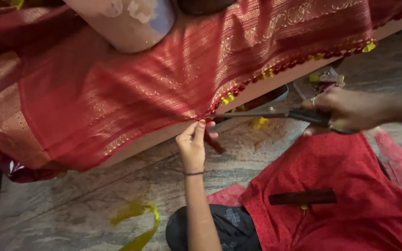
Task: Applying and preparing decorative yellow tassels to the edge of a red saree.
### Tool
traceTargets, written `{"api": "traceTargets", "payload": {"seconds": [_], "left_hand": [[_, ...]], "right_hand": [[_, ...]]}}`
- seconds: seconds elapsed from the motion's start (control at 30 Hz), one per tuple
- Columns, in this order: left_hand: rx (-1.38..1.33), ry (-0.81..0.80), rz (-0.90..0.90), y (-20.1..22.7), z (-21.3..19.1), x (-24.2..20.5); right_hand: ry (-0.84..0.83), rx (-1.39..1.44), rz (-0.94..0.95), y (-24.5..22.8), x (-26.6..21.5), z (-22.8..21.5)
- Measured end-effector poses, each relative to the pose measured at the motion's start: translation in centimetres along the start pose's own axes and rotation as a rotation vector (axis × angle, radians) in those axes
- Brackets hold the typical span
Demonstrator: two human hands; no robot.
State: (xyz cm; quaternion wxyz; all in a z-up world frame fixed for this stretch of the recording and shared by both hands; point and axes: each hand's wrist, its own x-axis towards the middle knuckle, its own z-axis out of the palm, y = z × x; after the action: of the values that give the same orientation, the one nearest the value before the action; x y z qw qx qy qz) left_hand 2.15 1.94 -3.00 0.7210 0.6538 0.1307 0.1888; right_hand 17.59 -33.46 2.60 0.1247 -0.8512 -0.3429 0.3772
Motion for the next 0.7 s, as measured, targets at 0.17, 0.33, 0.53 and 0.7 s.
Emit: {"api": "traceTargets", "payload": {"seconds": [0.17, 0.33, 0.53, 0.7], "left_hand": [[0.055, 0.012, 0.013, -0.2, 0.0, -2.3], [0.038, 0.005, 0.046, -0.1, 0.2, -3.3], [-0.035, 0.056, -0.01, 0.6, 0.6, -3.4], [-0.063, 0.058, 0.008, -0.6, 0.3, -3.3]], "right_hand": [[0.015, -0.261, 0.001, -2.5, -1.5, -2.4], [0.133, -0.316, -0.062, -3.7, -1.3, -2.6], [0.035, -0.366, 0.027, -8.6, -1.5, -3.9], [0.131, -0.334, -0.146, -10.1, -1.4, -4.2]]}}
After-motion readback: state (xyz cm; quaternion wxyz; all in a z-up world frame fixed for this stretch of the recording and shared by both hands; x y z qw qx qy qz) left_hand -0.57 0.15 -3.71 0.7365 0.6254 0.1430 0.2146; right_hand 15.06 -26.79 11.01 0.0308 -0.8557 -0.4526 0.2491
